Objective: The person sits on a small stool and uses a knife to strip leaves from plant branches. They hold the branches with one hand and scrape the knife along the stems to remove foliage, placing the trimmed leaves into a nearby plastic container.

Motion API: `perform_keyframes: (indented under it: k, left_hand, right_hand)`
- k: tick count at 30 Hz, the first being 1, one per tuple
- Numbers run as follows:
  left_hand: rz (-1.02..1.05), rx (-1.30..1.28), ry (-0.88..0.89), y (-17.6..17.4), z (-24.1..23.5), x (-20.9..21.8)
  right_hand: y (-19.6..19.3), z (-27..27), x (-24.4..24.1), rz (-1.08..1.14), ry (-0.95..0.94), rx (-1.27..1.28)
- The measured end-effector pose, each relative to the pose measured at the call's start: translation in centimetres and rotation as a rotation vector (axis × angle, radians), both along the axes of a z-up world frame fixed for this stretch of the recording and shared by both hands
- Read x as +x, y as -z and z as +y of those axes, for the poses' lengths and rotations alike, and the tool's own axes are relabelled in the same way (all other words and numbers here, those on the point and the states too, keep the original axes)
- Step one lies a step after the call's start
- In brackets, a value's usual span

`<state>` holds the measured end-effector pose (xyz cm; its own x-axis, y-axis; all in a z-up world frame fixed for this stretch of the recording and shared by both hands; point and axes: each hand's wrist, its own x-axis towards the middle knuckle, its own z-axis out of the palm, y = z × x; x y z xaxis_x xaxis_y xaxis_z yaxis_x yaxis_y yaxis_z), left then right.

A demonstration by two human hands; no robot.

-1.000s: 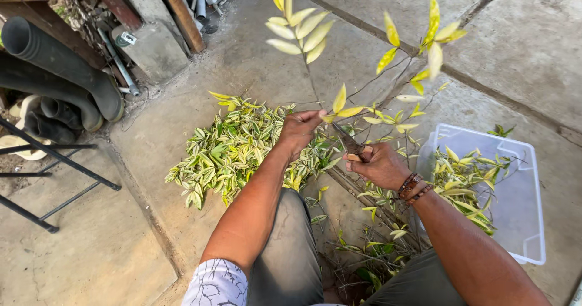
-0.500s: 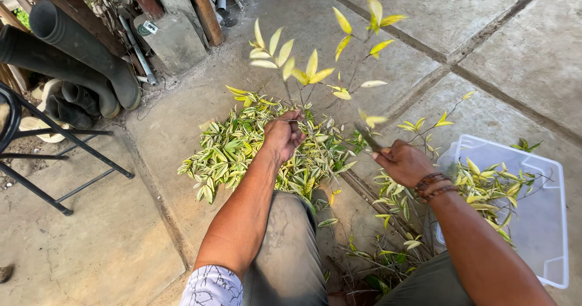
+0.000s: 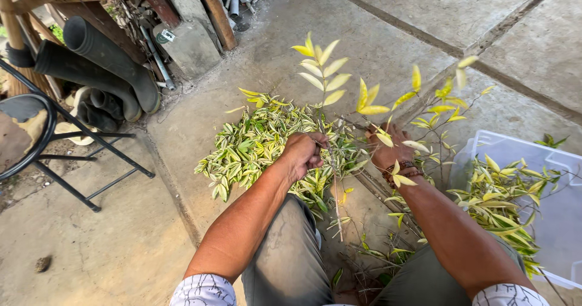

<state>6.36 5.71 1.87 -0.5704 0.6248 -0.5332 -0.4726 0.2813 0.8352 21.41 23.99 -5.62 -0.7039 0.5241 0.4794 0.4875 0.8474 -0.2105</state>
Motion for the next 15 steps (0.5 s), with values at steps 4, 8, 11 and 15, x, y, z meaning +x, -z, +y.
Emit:
perform_keyframes:
  k: [4,8,11,15]
  left_hand:
    - [-0.010,-0.011,0.017,0.1,-0.3,0.4]
    - [-0.004,0.007,0.073,0.2,-0.4,0.5]
    - [0.014,-0.008,0.077,0.2,-0.5,0.6]
    - [0.009,-0.022,0.055,-0.2,-0.6,0.8]
  right_hand:
    - [-1.8,-0.9,-1.5,-0.294,0.031,-0.381]
    - [-2.4,-2.1,-1.4,-0.278,-0.016,-0.224]
    - [-2.1,-2.4,-1.6,-0.150,-0.082,-0.108]
    - [-1.7,-2.0,-2.0,-0.316,-0.025,-0.312]
